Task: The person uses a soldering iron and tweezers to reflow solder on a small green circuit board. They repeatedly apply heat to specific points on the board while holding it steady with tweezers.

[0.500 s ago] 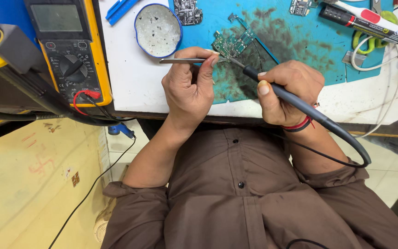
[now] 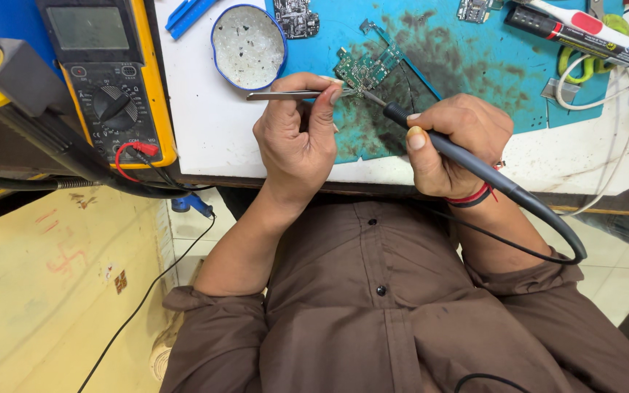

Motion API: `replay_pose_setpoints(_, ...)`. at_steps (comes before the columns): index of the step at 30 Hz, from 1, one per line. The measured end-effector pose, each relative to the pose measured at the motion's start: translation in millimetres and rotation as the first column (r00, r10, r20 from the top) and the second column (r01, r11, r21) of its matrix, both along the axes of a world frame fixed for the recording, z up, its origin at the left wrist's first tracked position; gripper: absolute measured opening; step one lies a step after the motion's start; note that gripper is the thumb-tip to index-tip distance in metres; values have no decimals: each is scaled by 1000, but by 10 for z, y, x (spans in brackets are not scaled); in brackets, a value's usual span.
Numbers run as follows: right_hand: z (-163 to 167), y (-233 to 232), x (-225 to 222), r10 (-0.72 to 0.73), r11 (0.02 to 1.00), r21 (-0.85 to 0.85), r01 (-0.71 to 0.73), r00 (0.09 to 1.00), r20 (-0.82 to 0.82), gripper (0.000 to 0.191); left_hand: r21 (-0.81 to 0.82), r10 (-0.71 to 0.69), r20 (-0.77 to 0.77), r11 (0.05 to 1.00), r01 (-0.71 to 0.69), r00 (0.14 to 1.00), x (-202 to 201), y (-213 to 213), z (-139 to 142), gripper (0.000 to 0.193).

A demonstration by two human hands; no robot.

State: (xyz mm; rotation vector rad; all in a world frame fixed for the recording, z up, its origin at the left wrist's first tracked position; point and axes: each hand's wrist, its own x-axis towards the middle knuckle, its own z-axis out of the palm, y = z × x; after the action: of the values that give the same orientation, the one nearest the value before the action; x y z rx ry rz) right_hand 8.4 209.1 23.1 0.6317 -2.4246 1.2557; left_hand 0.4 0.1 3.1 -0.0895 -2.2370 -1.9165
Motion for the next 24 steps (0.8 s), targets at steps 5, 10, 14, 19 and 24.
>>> replay_pose_setpoints(5,20,6,11,5,1000,24,-5,1000,22,10,1,-4,9,1000,4,1000,-7,-5,4,10)
replay_pose_setpoints(10,25,7,11,8,1000,29,-8,1000,22,11,-9,2,4,1000,-2,1000,-9,-1,5,10)
replay_pose_setpoints(14,16,9,11,10,1000,25,-10,1000,16,11,12,-12,3,1000,12,1000,-7,-2,-6,9)
replay_pose_setpoints(19,10,10,6,13,1000,24,-13,1000,13,10,-9,-6,-1,1000,6,1000,-3,-4,-11,10)
replay_pose_setpoints(24,10,12,7,18,999,31,-18,1000,11,10,-8,-5,-3,1000,5,1000,-4,0,-11,10)
